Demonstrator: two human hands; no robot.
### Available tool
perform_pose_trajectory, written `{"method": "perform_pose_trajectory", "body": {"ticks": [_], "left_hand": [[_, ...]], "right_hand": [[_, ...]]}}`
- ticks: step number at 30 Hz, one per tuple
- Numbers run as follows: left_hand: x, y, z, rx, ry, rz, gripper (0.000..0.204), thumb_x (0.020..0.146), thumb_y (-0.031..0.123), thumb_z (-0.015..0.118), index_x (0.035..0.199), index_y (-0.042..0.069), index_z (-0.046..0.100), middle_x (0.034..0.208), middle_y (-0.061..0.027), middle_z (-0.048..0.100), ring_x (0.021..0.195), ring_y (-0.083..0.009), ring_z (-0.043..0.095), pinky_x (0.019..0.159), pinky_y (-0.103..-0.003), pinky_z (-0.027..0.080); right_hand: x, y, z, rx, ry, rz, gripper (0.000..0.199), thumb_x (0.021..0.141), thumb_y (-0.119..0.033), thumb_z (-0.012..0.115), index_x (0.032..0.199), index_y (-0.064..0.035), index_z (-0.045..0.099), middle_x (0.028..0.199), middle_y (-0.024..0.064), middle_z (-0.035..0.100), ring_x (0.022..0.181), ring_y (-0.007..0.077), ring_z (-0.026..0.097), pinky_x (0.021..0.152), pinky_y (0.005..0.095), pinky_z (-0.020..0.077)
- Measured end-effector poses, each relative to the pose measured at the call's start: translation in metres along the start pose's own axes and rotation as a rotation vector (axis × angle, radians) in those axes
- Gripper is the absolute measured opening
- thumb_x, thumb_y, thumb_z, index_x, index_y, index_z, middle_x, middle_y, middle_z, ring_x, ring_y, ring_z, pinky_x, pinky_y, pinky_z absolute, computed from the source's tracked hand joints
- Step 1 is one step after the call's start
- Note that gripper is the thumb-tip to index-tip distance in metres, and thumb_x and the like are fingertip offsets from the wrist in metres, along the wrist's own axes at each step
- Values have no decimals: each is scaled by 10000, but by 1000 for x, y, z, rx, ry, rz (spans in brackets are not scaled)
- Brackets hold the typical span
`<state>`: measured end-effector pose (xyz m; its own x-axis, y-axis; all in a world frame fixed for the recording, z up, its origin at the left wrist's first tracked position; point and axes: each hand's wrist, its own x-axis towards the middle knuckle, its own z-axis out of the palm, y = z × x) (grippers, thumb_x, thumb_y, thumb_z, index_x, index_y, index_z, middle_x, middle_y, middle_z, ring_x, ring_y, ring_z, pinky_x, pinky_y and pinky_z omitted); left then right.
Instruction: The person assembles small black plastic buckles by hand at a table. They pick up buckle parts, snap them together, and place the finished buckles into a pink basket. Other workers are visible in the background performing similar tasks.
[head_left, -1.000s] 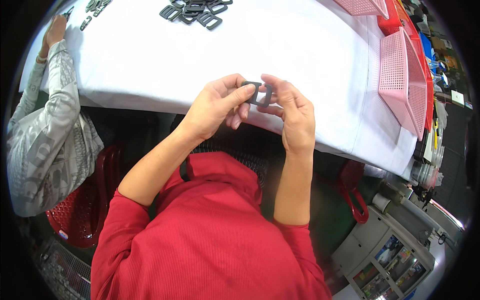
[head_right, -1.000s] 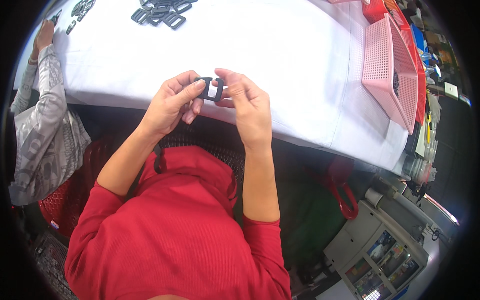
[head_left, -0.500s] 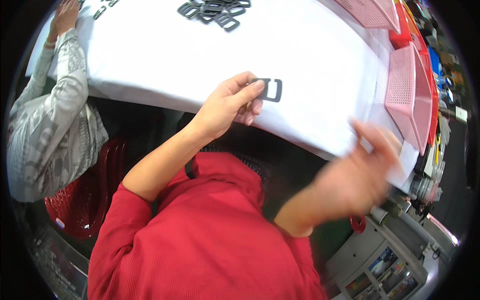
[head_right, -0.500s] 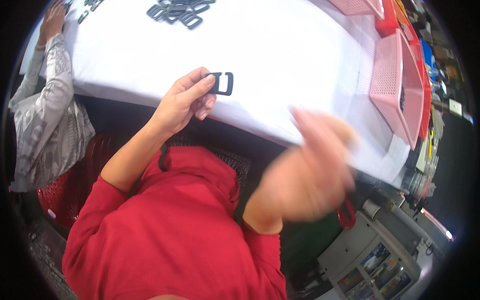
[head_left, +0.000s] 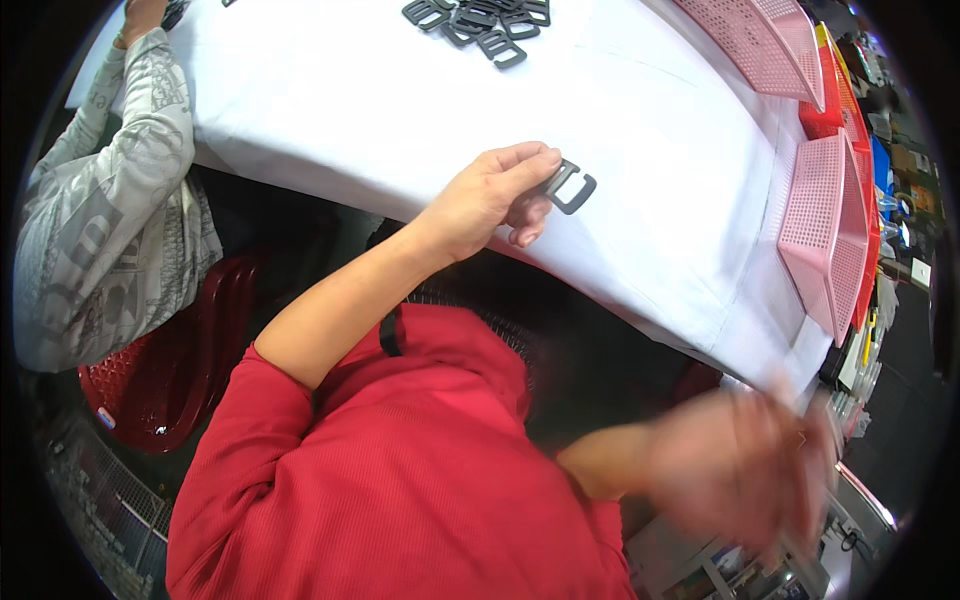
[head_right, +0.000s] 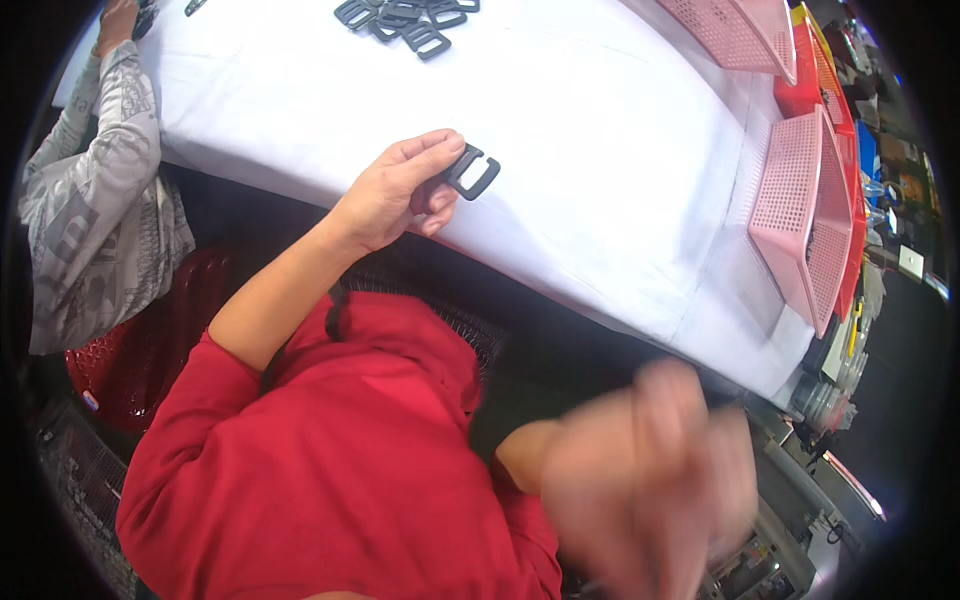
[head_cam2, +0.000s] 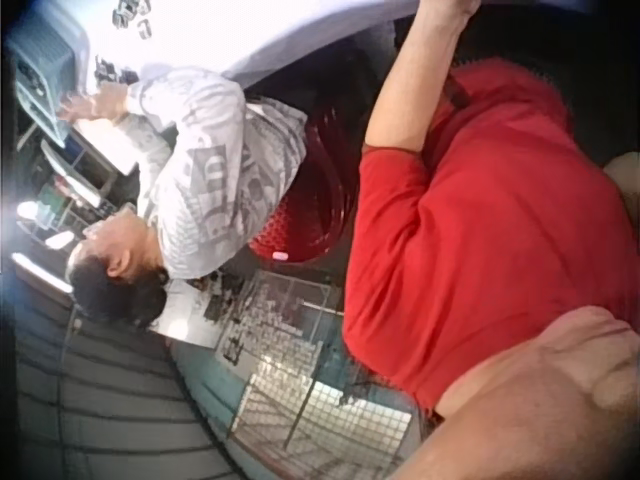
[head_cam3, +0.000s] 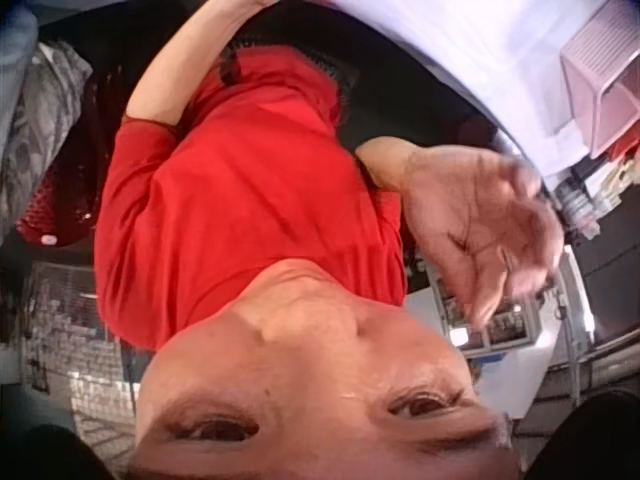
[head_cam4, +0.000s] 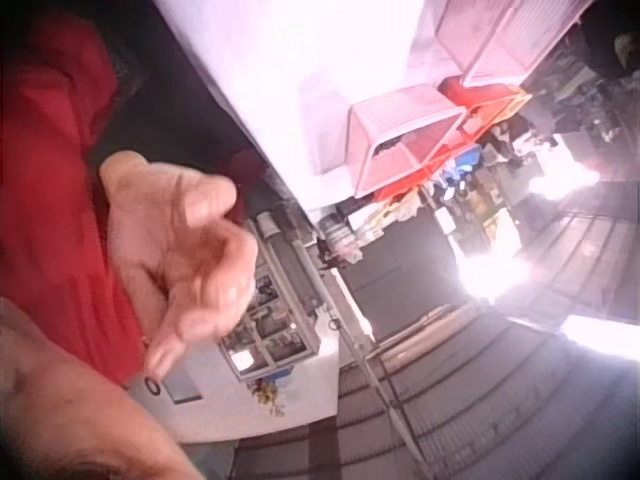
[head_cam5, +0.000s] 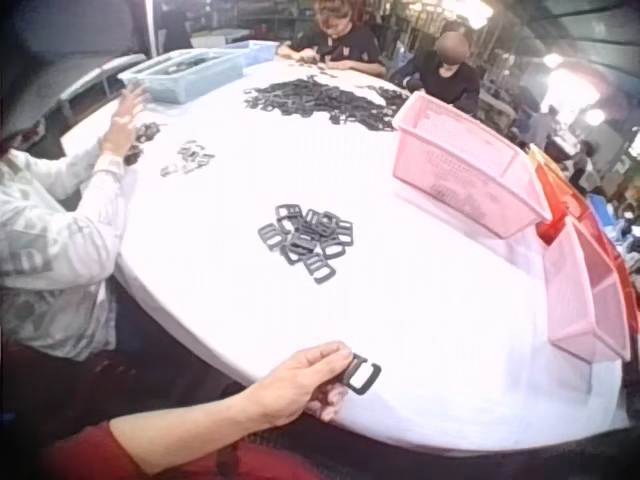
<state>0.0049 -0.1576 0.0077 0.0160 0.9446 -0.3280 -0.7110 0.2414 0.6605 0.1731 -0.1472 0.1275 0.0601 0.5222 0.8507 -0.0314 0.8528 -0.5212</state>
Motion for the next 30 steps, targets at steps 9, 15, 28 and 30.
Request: {"method": "perform_pose_trajectory", "body": {"ticks": [9, 15, 28, 30], "left_hand": [[7, 2, -4, -23, -111, -53, 236, 917, 295, 508, 821, 80, 535, 538, 47, 382, 392, -41, 341, 359, -179, 293], [10, 8, -12, -60, -159, -130, 244, 924, 294, 491, 827, 74, 535, 549, 53, 388, 393, -25, 324, 349, -162, 265], [14, 17, -15, -110, -182, -189, 220, 914, 266, 506, 820, 69, 535, 555, 52, 348, 446, -50, 358, 408, -189, 287], [14, 10, -11, -171, -146, -90, 218, 917, 262, 508, 825, 66, 534, 563, 47, 362, 467, -58, 380, 426, -195, 308]], "right_hand": [[-42, 86, 8, -647, -879, -278, 253, 684, -98, 714, 933, -74, 678, 857, 10, 603, 780, 156, 577, 845, 383, 433], [-43, 86, 15, -589, -769, -273, 194, 672, -88, 723, 860, -57, 686, 807, 27, 628, 736, 179, 610, 908, 412, 427], [-41, 91, 16, -565, -831, -247, 209, 759, -69, 623, 965, -62, 660, 808, 46, 629, 717, 190, 617, 914, 488, 429], [-53, 94, 19, -529, -694, -128, 188, 764, -26, 627, 948, -51, 656, 739, 52, 609, 689, 205, 615, 880, 465, 461]]}}
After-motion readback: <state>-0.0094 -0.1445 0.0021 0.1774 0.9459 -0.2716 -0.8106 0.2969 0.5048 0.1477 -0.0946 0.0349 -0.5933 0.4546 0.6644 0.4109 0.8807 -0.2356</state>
